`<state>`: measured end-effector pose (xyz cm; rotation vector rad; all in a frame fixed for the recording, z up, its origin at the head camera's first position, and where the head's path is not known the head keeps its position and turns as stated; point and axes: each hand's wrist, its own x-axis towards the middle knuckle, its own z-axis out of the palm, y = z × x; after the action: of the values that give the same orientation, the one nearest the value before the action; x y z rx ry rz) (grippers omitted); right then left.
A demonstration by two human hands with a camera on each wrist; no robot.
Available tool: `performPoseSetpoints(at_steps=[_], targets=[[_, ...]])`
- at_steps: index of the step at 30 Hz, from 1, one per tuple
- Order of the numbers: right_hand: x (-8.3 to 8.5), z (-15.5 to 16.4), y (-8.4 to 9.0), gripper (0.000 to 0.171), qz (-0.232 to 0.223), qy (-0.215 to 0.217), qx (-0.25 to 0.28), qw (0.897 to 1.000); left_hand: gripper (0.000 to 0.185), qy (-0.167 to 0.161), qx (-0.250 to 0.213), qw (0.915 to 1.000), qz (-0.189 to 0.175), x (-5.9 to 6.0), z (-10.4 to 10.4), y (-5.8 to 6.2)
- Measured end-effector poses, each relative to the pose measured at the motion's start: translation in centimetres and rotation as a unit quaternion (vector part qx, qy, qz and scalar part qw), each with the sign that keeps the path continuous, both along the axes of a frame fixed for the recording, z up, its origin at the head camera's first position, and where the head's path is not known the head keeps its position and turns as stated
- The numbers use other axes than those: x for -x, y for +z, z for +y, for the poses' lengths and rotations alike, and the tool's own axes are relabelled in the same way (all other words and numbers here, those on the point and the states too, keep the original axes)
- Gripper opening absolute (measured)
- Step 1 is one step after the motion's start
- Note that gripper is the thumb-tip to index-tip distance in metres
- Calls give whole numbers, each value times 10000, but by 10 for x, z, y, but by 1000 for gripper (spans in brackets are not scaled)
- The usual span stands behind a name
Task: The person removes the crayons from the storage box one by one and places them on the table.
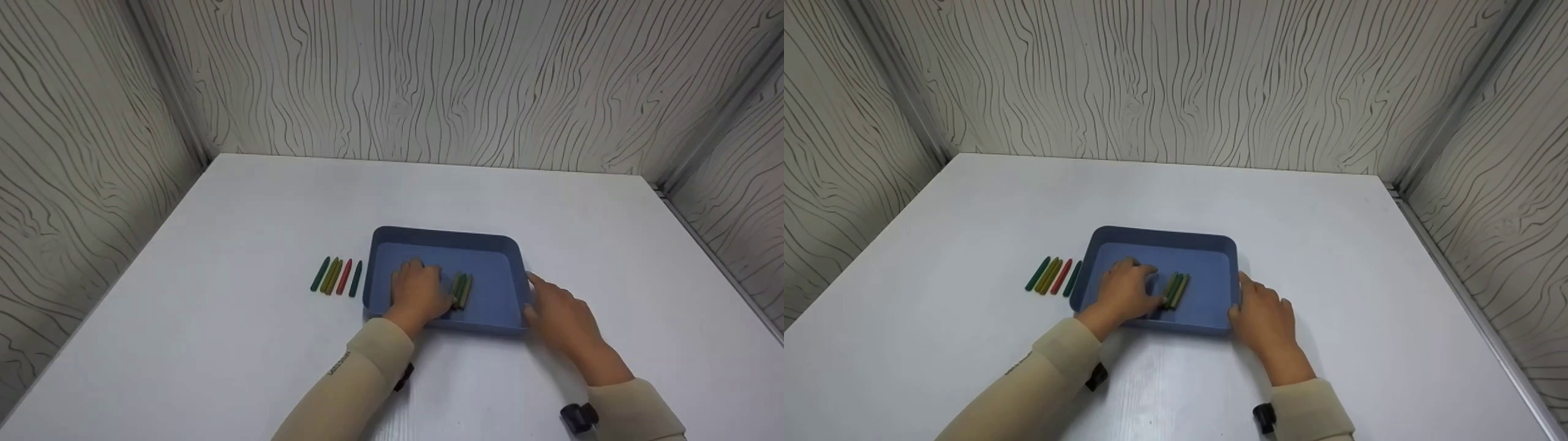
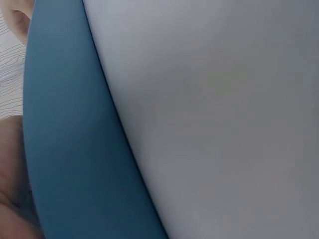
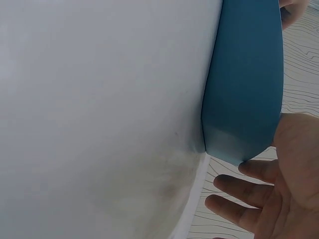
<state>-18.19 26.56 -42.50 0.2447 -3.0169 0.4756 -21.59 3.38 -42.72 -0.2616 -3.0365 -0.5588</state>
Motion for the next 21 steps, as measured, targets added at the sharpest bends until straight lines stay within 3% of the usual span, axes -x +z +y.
performPoseSetpoints(at_steps=[11, 21], targets=[[-1, 0, 0, 55, -10, -15, 49, 10000, 31, 67, -203, 9992, -327, 2, 1, -2], [0, -1, 2, 56, -161, -102, 44, 9998, 14, 122, -1258, 9900, -624, 1, 4, -1]])
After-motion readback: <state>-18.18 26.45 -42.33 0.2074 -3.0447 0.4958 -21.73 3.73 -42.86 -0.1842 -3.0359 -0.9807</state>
